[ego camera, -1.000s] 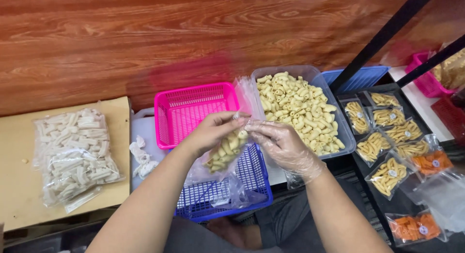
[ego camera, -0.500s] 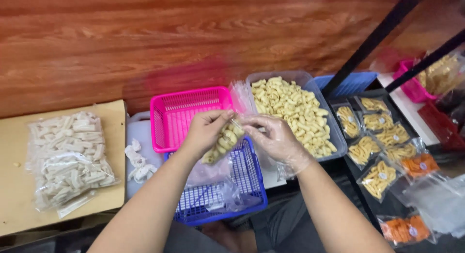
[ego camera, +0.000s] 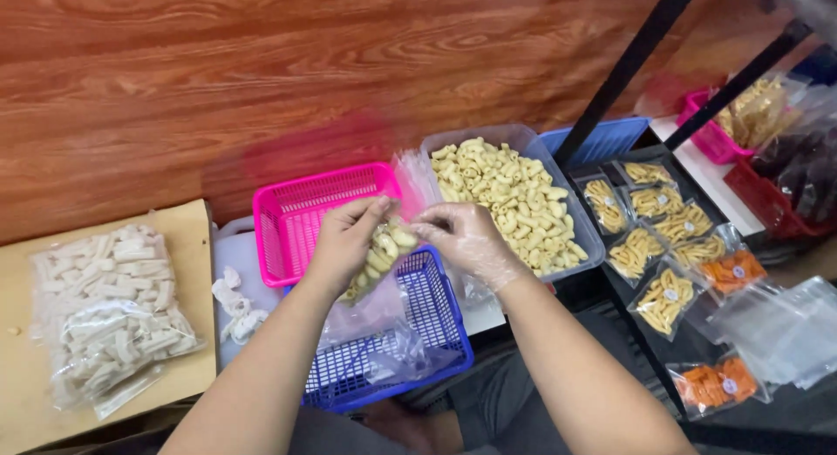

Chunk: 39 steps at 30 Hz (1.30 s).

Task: The person fills small plastic bags with snacks from a large container and places the filled bags into a pink basket.

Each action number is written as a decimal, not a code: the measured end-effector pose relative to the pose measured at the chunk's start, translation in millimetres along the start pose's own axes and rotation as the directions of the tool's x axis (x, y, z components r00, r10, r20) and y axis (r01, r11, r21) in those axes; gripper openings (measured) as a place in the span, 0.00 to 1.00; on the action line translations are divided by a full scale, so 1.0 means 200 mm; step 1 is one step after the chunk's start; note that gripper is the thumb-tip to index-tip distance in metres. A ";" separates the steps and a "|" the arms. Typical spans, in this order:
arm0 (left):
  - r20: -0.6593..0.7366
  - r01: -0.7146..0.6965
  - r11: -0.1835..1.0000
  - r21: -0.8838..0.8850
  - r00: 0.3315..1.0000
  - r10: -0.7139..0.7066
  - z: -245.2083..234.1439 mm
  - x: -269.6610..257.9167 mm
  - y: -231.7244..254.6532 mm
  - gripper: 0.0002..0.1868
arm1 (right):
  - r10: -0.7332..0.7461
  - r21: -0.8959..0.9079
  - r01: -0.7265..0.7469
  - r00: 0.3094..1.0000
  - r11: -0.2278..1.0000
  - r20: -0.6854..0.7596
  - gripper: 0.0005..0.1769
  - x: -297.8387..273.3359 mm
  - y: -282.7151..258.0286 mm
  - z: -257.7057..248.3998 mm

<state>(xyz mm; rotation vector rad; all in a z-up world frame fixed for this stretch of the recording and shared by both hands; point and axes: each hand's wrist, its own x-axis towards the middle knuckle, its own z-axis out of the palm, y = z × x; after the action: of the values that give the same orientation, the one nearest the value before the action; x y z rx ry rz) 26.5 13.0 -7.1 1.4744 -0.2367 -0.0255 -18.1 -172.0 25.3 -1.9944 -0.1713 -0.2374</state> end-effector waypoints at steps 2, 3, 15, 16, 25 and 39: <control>-0.024 0.001 1.000 -0.024 1.000 -0.002 0.00 0.00 0.01 0.09 | -0.012 -0.049 0.014 0.999 0.999 0.047 0.08 0.01 -0.08 -0.03; -0.038 0.013 0.999 -0.049 0.999 -0.015 0.01 -0.01 0.00 0.10 | -0.009 -0.097 0.017 0.996 0.995 0.088 0.08 -0.01 -0.12 -0.04; -0.039 0.140 0.952 -0.271 0.987 -0.156 0.03 0.02 -0.06 0.12 | 0.027 -0.083 -0.015 0.988 0.996 0.151 0.19 -0.02 -0.17 -0.11; -0.040 0.147 0.952 -0.270 0.986 -0.164 0.04 0.01 -0.04 0.12 | 0.034 -0.080 -0.021 0.988 0.997 0.154 0.19 -0.01 -0.14 -0.11; 0.035 0.166 0.951 -0.261 0.986 -0.163 0.09 -0.08 0.15 0.14 | 0.030 0.026 -0.039 0.962 0.999 0.272 0.09 -0.02 -0.25 -0.14; 0.009 0.157 0.917 -0.365 0.986 -0.166 0.09 0.02 0.05 0.13 | -0.296 -0.461 0.503 0.842 0.731 0.451 0.14 0.13 -0.19 -0.23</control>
<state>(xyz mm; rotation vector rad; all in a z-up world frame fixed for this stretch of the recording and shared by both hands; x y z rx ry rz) 26.4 -5.2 4.8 1.1176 -0.0841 -0.1783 -5.1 -197.1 83.4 -2.5716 -0.8725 -0.2263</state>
